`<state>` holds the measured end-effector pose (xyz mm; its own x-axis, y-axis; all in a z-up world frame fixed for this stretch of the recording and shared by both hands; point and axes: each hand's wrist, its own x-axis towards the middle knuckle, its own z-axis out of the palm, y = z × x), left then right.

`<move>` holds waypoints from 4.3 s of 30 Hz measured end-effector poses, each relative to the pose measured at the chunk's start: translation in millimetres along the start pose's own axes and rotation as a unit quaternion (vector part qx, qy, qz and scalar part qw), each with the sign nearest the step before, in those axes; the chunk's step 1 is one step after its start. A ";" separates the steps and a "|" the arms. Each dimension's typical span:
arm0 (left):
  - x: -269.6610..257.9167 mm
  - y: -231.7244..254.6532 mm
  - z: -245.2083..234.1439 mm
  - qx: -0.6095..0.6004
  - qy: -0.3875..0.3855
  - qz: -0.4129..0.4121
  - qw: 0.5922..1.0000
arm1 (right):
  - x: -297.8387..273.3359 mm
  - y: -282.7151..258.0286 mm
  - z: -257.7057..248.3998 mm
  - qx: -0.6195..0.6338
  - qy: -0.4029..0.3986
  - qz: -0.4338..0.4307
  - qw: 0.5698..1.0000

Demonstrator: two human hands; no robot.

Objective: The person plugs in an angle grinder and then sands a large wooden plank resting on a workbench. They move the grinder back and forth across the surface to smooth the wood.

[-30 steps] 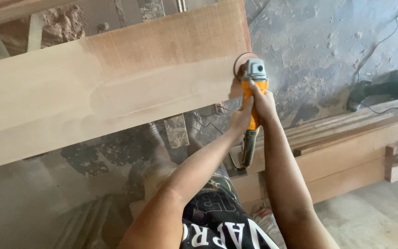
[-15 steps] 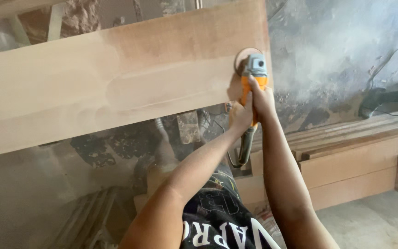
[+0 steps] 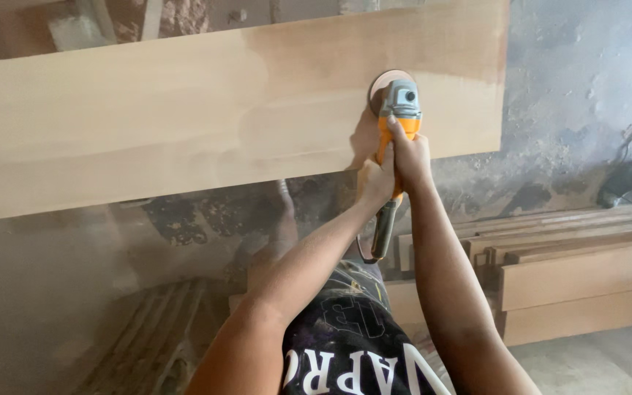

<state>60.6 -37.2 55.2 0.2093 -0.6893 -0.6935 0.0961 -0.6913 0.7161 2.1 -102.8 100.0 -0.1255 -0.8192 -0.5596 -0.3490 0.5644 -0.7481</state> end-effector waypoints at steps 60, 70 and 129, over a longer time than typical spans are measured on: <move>6.4 77.0 187.8 -0.035 -0.045 0.042 0.997 | 89.8 -1.1 -194.5 0.032 0.025 -0.001 0.999; 24.1 72.9 114.3 -0.024 -0.015 -0.029 0.999 | 77.4 -32.7 -112.2 -0.016 -0.001 -0.002 1.000; 78.6 171.4 162.3 -0.036 -0.001 0.016 0.999 | 169.5 -90.6 -158.0 0.043 -0.010 0.014 0.999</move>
<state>-64.5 -245.0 110.7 0.2107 -0.7118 -0.6700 0.1583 -0.6515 0.7420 -134.2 -308.9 129.2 -0.1147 -0.8014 -0.5871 -0.2648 0.5943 -0.7594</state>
